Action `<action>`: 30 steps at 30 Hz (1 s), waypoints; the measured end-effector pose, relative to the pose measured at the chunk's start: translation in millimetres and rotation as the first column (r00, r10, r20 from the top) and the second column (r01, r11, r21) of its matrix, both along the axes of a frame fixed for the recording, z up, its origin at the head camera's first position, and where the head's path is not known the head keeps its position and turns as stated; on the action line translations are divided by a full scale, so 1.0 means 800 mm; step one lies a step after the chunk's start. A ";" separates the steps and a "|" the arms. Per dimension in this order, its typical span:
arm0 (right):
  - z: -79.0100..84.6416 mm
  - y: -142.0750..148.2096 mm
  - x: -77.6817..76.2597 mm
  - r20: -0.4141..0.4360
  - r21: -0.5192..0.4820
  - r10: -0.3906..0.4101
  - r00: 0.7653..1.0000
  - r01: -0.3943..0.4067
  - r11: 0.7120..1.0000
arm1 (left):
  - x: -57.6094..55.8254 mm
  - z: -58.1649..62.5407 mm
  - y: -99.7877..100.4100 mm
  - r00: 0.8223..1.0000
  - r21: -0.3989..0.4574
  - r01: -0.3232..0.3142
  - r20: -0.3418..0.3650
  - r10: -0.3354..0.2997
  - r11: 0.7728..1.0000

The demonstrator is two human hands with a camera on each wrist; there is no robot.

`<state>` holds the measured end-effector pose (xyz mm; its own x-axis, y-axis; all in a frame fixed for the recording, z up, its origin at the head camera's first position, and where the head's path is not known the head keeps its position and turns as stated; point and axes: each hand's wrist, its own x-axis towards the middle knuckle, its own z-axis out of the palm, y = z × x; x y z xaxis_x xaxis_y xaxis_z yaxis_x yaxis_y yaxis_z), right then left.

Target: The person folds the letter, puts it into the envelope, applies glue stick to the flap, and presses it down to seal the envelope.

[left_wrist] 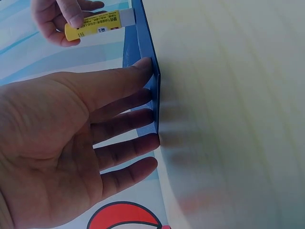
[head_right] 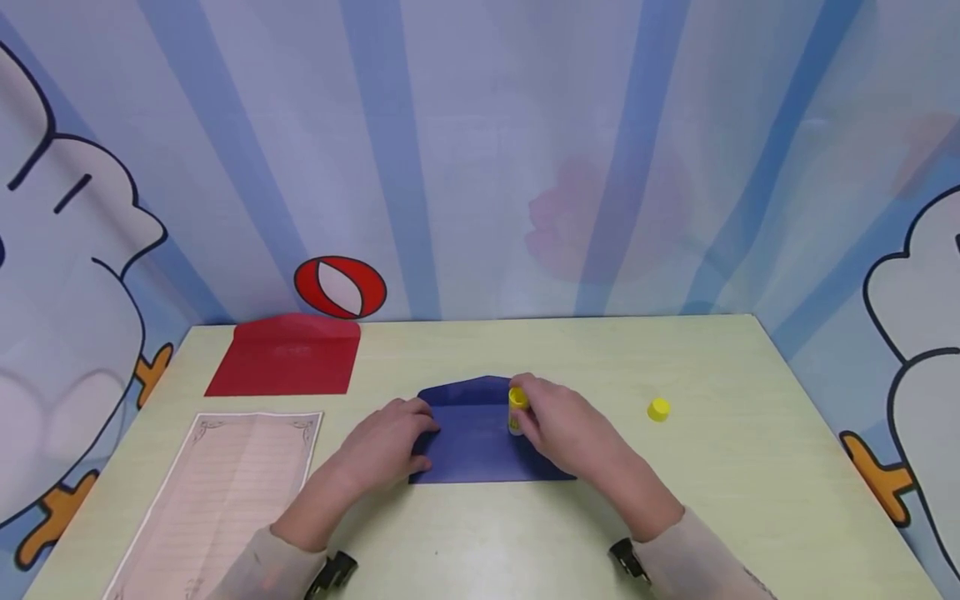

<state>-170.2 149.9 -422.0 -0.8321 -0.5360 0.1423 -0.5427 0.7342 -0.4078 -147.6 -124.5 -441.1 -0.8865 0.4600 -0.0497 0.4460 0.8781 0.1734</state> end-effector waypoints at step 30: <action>0.000 -0.064 -0.003 0.025 -0.013 0.088 0.996 -0.088 0.996 | 0.000 0.001 0.000 1.000 -0.002 -0.007 0.020 0.007 1.000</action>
